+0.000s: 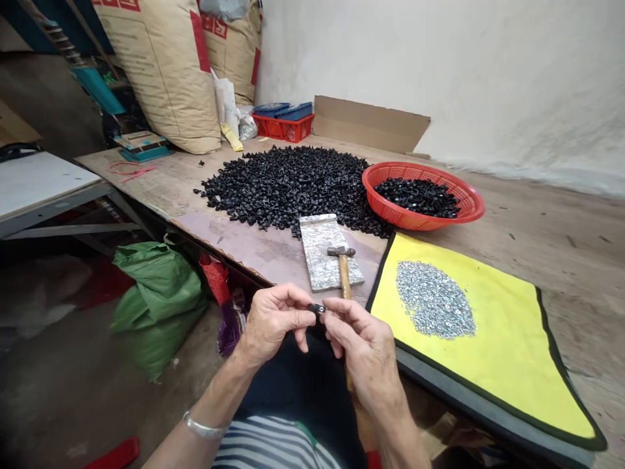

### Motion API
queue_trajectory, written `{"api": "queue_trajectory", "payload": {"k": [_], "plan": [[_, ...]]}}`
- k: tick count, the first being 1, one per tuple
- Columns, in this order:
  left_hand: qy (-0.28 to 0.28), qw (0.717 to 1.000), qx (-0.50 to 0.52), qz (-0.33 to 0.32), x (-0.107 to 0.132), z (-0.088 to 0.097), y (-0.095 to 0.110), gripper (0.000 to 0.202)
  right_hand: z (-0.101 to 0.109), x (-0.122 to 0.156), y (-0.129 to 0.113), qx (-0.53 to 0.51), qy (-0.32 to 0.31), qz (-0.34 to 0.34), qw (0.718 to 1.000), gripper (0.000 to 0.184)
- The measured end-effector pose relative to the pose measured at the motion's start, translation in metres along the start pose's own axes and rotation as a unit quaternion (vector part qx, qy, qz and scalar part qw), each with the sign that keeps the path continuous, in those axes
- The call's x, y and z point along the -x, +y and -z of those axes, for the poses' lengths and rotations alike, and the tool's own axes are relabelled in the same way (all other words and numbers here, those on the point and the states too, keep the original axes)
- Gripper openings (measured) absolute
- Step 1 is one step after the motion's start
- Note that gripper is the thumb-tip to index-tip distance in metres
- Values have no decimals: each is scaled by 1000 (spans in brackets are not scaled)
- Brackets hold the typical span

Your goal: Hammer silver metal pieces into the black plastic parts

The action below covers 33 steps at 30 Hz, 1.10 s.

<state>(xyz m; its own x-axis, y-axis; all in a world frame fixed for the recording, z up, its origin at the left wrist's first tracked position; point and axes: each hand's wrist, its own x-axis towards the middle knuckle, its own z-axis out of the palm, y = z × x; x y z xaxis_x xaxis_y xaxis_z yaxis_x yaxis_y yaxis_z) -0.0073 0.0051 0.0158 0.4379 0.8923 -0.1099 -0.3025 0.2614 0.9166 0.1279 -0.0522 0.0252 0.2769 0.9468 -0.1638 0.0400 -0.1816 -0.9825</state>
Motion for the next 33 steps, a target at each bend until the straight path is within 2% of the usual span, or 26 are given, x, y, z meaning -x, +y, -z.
{"api": "queue_trajectory", "payload": {"k": [2, 5, 8, 13, 17, 23, 28, 33], "plan": [[-8, 1000, 0, 5, -1, -2, -2, 13, -3, 2, 2, -103, -23, -25, 994, 26], [-5, 1000, -1, 11, -2, -3, -3, 11, -5, 2, 4, -184, -16, -67, 980, 24], [9, 1000, -19, 12, -2, -4, -1, 10, -4, 1, 3, -218, -18, -108, 970, 25], [36, 997, -66, -2, 3, -8, 4, 7, -6, -1, -2, -239, -17, -122, 963, 25], [55, 995, -80, -17, 5, -8, 7, 7, -10, -1, -1, -237, -20, -123, 964, 26], [77, 996, -41, -1, 5, -4, 9, 11, -13, -1, -1, -201, -18, -104, 974, 30], [53, 997, -59, 15, 5, 0, 8, 9, -16, -3, -2, -178, -38, -80, 980, 28], [47, 995, -78, 35, 2, 2, -1, 8, -10, -9, 4, -94, -82, -102, 987, 21]]}}
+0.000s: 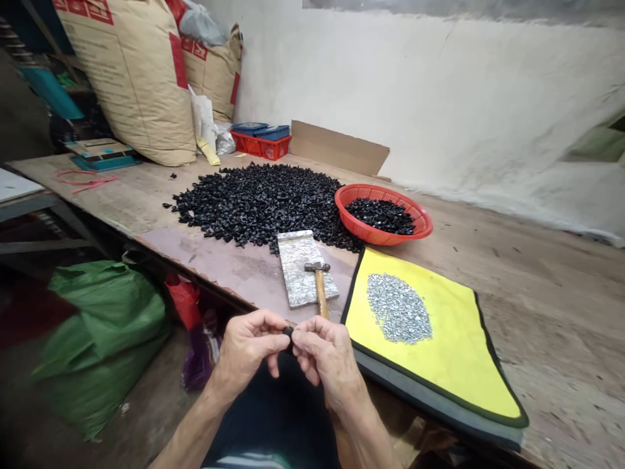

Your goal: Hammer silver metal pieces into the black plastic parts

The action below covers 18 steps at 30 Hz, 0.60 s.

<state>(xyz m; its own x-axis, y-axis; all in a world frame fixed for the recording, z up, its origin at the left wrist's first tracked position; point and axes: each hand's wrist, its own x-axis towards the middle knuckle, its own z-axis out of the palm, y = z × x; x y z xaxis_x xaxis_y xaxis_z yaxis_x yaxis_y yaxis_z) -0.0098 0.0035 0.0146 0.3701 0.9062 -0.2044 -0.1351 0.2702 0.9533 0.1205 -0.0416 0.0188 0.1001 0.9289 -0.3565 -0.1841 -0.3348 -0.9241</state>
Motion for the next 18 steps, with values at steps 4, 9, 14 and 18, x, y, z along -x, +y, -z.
{"api": "queue_trajectory", "payload": {"k": [4, 9, 14, 18], "plan": [[4, 1000, 2, 9, -4, -4, -7, 10, 25, -16, -24, 88, -48, -41, 994, 15], [4, 999, 10, 31, -5, -10, -8, 9, 74, -61, -107, 95, 142, 105, 980, 17], [10, 999, -28, 34, -5, 0, -12, 5, 107, -80, -130, 127, 277, 137, 942, 27], [100, 991, -88, -1, -19, 29, -12, 6, 128, -55, -67, 448, 299, 103, 836, 27]]}}
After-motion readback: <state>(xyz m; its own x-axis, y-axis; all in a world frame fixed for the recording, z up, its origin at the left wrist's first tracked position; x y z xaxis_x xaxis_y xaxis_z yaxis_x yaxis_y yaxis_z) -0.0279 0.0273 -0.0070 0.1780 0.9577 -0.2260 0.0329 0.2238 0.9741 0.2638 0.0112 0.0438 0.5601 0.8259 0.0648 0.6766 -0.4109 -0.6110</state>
